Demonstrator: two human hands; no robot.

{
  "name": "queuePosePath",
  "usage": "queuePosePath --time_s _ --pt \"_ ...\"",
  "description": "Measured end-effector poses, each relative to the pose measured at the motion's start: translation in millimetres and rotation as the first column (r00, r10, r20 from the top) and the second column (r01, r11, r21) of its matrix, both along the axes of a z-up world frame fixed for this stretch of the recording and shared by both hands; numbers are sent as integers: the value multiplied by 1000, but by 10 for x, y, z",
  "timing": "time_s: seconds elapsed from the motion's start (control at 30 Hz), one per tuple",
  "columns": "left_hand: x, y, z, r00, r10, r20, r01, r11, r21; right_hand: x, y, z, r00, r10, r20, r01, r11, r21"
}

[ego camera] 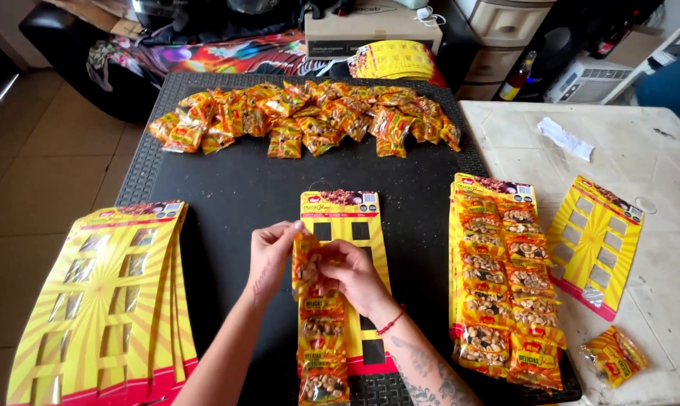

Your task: The person organizes individual snack bags by sliding them into the slots of yellow display cards on a table.

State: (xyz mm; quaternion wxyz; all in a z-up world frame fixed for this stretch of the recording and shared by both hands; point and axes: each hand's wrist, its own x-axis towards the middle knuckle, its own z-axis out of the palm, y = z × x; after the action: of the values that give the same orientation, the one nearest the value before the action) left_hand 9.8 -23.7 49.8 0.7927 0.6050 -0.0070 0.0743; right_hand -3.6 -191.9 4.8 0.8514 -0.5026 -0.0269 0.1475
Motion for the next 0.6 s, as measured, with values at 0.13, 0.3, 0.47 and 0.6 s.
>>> queuePosePath --time_s 0.13,0.3,0.47,0.6 --pt "-24 170 -105 992 -125 -23 119 974 -191 -78 12 233 999 -51 1 51 999 -8" --pt "-27 60 -197 997 -50 -59 70 909 410 -67 -19 304 974 100 203 18 860 -510" --pt "-91 -29 -204 998 18 57 -44 874 484 -123 51 172 963 83 255 77 824 -561" --pt "-213 62 124 997 25 -77 -4 964 265 93 45 170 967 -112 231 210 863 -460"
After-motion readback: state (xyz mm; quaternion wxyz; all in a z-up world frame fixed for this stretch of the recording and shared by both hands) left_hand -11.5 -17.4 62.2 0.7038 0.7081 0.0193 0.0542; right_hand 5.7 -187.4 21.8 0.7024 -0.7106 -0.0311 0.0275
